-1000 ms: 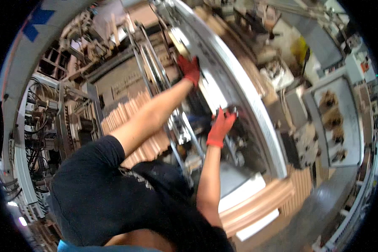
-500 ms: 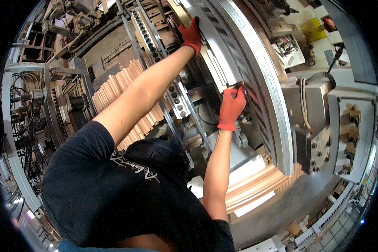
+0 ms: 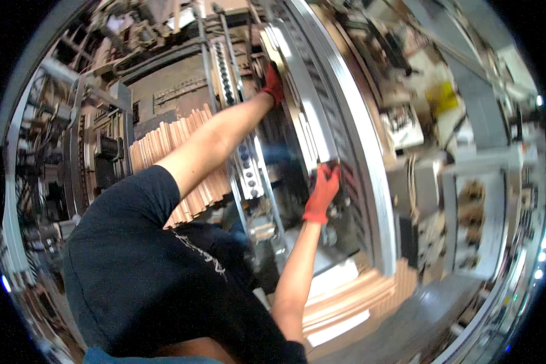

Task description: The person picks up wooden slats from a stack and feeds them individually into a woodworking machine.

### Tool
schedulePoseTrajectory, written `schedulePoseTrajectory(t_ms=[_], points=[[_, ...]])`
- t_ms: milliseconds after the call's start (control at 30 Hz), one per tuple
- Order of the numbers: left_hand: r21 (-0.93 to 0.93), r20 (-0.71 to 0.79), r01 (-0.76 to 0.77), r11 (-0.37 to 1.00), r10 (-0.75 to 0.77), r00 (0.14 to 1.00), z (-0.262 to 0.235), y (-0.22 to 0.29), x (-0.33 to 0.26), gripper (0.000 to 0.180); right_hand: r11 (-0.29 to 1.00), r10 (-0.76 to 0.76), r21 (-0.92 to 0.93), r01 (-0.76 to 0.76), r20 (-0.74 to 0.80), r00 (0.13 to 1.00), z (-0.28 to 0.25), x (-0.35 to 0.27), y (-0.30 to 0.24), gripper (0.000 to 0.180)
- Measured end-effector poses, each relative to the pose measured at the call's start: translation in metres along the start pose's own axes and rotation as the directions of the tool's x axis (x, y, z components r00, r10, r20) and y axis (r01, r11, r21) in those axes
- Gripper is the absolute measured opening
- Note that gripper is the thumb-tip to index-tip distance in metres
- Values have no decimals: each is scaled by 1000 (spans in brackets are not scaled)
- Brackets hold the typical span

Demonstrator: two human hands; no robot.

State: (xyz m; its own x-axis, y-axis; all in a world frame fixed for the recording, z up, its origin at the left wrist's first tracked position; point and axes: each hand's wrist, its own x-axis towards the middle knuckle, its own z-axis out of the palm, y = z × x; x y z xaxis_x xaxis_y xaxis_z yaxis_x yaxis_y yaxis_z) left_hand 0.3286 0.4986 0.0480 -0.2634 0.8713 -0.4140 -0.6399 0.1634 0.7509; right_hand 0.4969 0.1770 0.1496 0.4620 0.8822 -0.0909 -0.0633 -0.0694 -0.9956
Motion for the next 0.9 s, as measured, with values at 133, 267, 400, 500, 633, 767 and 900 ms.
schedulePoseTrajectory(t_ms=[133, 267, 400, 500, 633, 767, 900], points=[[382, -81, -311, 870, 367, 927, 20, 14, -29, 60, 991, 127, 66, -119, -129, 983, 4, 3, -10, 26], [646, -67, -364, 671, 524, 849, 7, 14, -24, 55, 987, 160, 74, -146, -263, 951, 38, 0, -24, 32], [677, -78, -366, 639, 557, 827, 4, 10, -19, 56, 978, 208, 48, -203, -304, 930, 31, 4, -10, 33], [700, -106, -321, 638, 538, 836, 6, 7, -21, 56, 984, 175, 24, -177, -333, 926, 38, 3, -11, 31], [636, -118, -333, 696, 514, 850, 15, 11, -27, 56, 975, 205, -14, -220, -312, 928, 34, 8, -10, 31], [631, -53, -389, 671, 538, 841, 13, 12, -24, 54, 980, 174, -43, -195, -296, 939, 38, 7, -13, 30], [333, -88, -261, 906, 305, 948, 9, 8, -15, 53, 980, 195, 2, -198, -201, 960, 28, 4, -16, 28]])
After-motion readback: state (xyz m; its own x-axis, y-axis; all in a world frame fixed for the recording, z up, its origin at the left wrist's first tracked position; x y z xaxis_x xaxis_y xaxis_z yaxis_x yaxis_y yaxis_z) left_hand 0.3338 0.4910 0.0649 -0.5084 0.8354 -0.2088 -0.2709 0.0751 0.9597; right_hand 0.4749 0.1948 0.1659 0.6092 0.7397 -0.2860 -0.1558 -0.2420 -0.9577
